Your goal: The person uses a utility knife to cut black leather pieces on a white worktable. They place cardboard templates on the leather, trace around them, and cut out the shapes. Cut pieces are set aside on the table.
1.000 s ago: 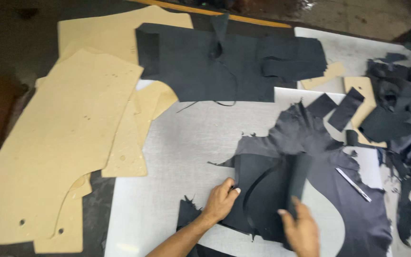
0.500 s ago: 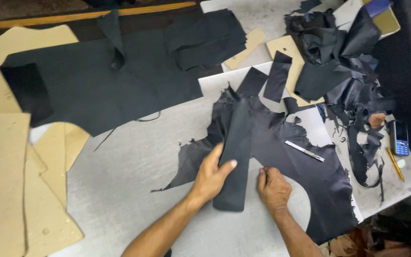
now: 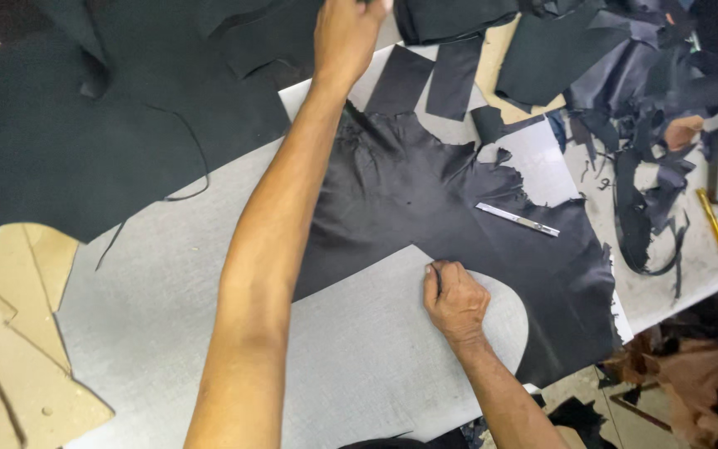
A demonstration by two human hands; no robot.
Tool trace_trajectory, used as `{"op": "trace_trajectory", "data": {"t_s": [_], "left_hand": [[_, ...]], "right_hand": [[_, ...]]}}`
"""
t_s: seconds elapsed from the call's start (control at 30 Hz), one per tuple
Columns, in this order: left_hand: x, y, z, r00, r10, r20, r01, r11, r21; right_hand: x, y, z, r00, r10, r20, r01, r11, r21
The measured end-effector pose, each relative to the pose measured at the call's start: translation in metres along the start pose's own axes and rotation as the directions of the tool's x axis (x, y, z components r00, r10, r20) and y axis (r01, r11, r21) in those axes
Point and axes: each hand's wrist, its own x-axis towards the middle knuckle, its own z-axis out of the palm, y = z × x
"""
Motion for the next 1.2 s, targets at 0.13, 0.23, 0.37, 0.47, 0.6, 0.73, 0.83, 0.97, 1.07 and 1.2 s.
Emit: {"op": "trace_trajectory", "data": {"t_s": [0.13, 0.23, 0.37, 0.47, 0.6, 0.73, 0.83, 0.97, 1.07, 1.2], "left_hand": [[-0.119, -0.019, -0.127, 0.991, -0.060, 0.124, 0.059, 0.998, 0.007], [-0.228, -0.002, -0.237, 0.938, -0.307, 0.159, 0.263, 0.933, 0.245], [-0.388, 0.064, -0.348, 0.866, -0.491, -0.095, 0.456, 0.700, 0.550], [-0.489, 0.105, -0.371, 0.749, -0.635, -0.190, 0.607, 0.542, 0.581], [-0.588, 0.121, -0.331, 0.606, -0.745, -0.277, 0.740, 0.401, 0.541], [-0.619, 0.111, -0.291, 0.740, -0.517, -0.430, 0.658, 0.425, 0.621], [-0.624, 0.106, -0.285, 0.768, -0.393, -0.505, 0.626, 0.625, 0.466], [-0.611, 0.124, -0.301, 0.706, -0.527, -0.473, 0.645, 0.755, 0.120], [-0.582, 0.147, -0.294, 0.756, -0.274, -0.595, 0.518, 0.806, 0.286], [-0.510, 0.155, -0.237, 0.867, 0.052, -0.495, 0.270, 0.787, 0.554]], "right_hand": [[-0.003, 0.001, -0.001, 0.999, -0.031, -0.016, 0.030, 0.999, -0.024], [-0.013, 0.009, 0.007, 0.996, -0.082, -0.033, 0.080, 0.996, -0.050], [-0.024, 0.024, 0.017, 0.999, -0.022, 0.044, 0.024, 0.999, -0.045], [-0.027, 0.037, 0.021, 0.996, -0.070, 0.059, 0.075, 0.993, -0.092], [-0.033, 0.061, 0.030, 0.967, -0.256, 0.008, 0.255, 0.961, -0.104], [-0.028, 0.056, 0.021, 0.961, -0.261, 0.091, 0.258, 0.965, 0.047], [-0.049, 0.032, -0.015, 0.898, -0.356, 0.258, 0.288, 0.920, 0.265], [-0.127, -0.036, -0.033, 0.551, -0.713, 0.432, 0.572, 0.701, 0.427], [-0.170, -0.073, -0.030, 0.412, -0.852, 0.323, 0.650, 0.523, 0.552], [-0.190, -0.072, -0.044, 0.311, -0.831, 0.460, 0.591, 0.549, 0.591]]}}
